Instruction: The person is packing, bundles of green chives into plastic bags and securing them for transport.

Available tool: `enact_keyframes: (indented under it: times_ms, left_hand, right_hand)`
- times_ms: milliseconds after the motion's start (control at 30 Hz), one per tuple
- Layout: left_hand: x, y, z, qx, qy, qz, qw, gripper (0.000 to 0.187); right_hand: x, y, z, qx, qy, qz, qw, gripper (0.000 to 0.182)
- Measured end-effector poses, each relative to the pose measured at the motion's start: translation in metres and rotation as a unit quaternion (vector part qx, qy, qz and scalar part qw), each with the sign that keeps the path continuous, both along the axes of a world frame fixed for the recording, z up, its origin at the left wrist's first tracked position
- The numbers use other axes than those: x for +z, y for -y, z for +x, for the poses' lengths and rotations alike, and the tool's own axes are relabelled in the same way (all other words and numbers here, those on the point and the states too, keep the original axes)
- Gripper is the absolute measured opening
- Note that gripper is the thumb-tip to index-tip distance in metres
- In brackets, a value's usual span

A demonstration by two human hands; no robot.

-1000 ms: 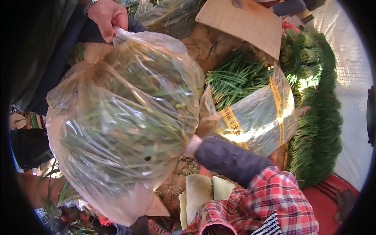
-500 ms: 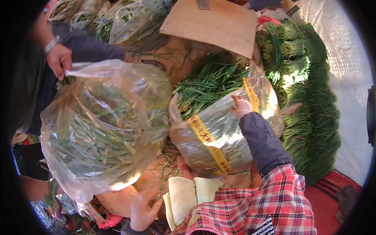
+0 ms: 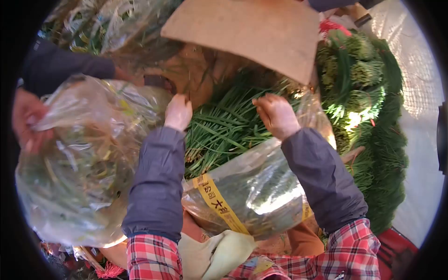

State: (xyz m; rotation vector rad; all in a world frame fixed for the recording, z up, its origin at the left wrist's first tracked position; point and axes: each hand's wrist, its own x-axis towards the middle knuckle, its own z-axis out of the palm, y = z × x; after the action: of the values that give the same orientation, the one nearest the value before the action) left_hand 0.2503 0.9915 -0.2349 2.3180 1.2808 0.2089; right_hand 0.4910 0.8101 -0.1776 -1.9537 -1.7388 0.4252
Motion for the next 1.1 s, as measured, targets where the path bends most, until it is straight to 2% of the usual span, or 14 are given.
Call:
enact_keyframes:
  times_ms: [67,167,200,267,367,400,433,467,533,600,733,833,967,1100]
  left_hand:
    - [-0.066,-0.018,0.007,0.018,-0.029,0.042,0.999,0.036]
    - [-0.130,-0.021,0.011,0.094,-0.025,-0.140,0.985,0.047]
    - [-0.178,-0.018,0.000,0.056,0.042,-0.155,0.985,0.061]
    - [-0.171,0.009,0.005,0.085,-0.059,-0.270,0.957,0.077]
    - [-0.164,0.015,0.011,-0.074,-0.078,-0.384,0.917,0.057]
    - [-0.142,0.023,0.013,-0.072,-0.058,-0.419,0.903,0.049]
    - [-0.122,0.032,0.015,-0.098,-0.073,-0.392,0.912,0.044]
    - [-0.108,0.040,0.017,-0.146,-0.095,-0.333,0.927,0.041]
    - [-0.086,0.052,0.023,-0.173,-0.097,-0.347,0.917,0.044]
    - [-0.068,0.062,0.027,-0.194,-0.124,-0.326,0.917,0.047]
    - [-0.048,0.089,0.035,-0.217,-0.130,-0.319,0.914,0.047]
    - [-0.032,0.107,0.026,-0.197,-0.097,-0.310,0.925,0.047]
    - [-0.006,0.132,0.008,-0.204,-0.061,-0.316,0.925,0.050]
    - [0.048,0.134,0.002,-0.275,-0.009,-0.380,0.883,0.052]
  right_hand:
    - [-0.049,-0.040,-0.011,0.013,0.020,0.047,0.999,0.022]
    - [-0.098,-0.098,-0.037,0.040,0.025,-0.018,0.999,0.027]
    - [-0.116,-0.120,-0.044,0.051,0.051,-0.086,0.994,0.029]
    - [-0.145,-0.159,-0.057,0.073,0.092,-0.210,0.971,0.032]
    - [-0.189,-0.182,-0.073,0.066,0.093,-0.177,0.978,0.040]
    - [-0.210,-0.187,-0.076,0.033,0.129,-0.241,0.961,0.042]
    - [-0.232,-0.186,-0.081,0.005,0.163,-0.307,0.938,0.044]
    - [-0.235,-0.180,-0.077,0.039,0.177,-0.345,0.921,0.046]
    - [-0.228,-0.156,-0.053,0.164,0.174,-0.394,0.888,0.049]
    - [-0.236,-0.112,-0.036,0.181,0.243,-0.312,0.900,0.050]
    - [-0.220,-0.067,-0.026,0.103,0.176,-0.591,0.781,0.058]
    - [-0.204,-0.055,-0.024,0.106,0.155,-0.636,0.749,0.059]
    - [-0.163,-0.033,-0.032,0.102,0.134,-0.627,0.761,0.058]
    - [-0.076,0.003,-0.026,0.106,0.140,-0.586,0.791,0.057]
